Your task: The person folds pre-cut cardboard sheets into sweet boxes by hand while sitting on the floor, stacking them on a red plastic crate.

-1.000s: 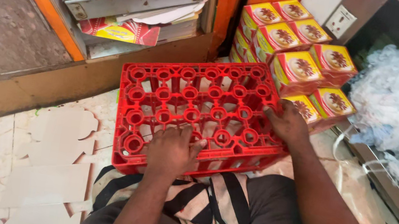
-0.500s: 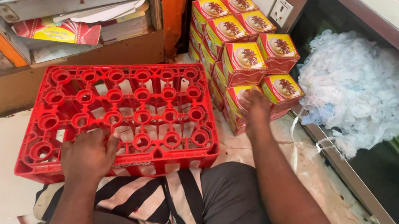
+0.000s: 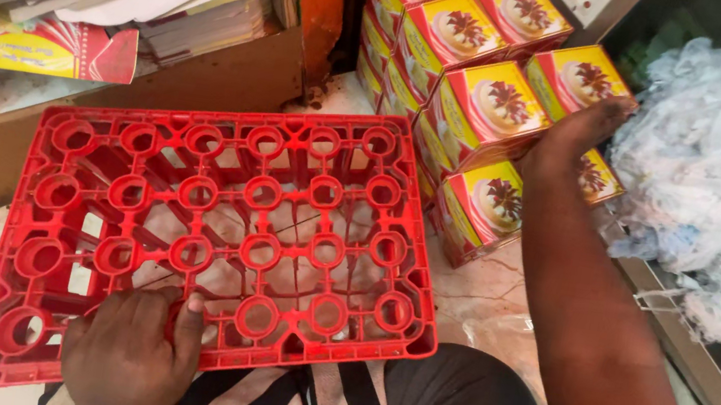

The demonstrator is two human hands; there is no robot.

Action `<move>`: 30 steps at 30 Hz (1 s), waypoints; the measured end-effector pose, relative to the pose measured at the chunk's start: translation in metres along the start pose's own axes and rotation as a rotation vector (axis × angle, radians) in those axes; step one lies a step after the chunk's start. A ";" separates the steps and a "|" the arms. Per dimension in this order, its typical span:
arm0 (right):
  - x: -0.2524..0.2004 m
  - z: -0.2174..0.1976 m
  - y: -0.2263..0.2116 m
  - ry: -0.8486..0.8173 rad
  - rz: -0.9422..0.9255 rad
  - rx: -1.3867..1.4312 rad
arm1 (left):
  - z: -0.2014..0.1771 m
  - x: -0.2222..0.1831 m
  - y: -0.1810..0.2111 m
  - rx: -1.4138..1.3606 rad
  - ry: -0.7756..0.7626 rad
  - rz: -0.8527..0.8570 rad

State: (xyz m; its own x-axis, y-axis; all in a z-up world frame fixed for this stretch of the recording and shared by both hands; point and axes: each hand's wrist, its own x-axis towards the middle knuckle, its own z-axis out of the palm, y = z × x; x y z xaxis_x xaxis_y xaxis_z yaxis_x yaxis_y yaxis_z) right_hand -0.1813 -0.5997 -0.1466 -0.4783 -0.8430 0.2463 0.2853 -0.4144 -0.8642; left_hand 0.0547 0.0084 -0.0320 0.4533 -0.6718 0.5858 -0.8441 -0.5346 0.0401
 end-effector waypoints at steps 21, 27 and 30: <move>-0.063 0.023 -0.062 -0.189 0.163 0.090 | 0.002 0.002 0.001 -0.023 -0.045 -0.036; -0.086 0.020 -0.071 -0.191 -0.175 -0.043 | 0.001 0.004 0.001 -0.032 -0.019 -0.028; -0.122 0.008 -0.135 -0.582 -0.762 -0.558 | 0.001 0.005 0.000 -0.039 -0.022 -0.031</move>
State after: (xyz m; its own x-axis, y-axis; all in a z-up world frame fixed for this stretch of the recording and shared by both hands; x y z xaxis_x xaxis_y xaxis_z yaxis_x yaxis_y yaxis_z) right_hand -0.1546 -0.4440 -0.0566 0.1357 -0.5260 0.8396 -0.4015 -0.8039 -0.4388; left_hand 0.0569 0.0043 -0.0303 0.4853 -0.6669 0.5654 -0.8399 -0.5353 0.0895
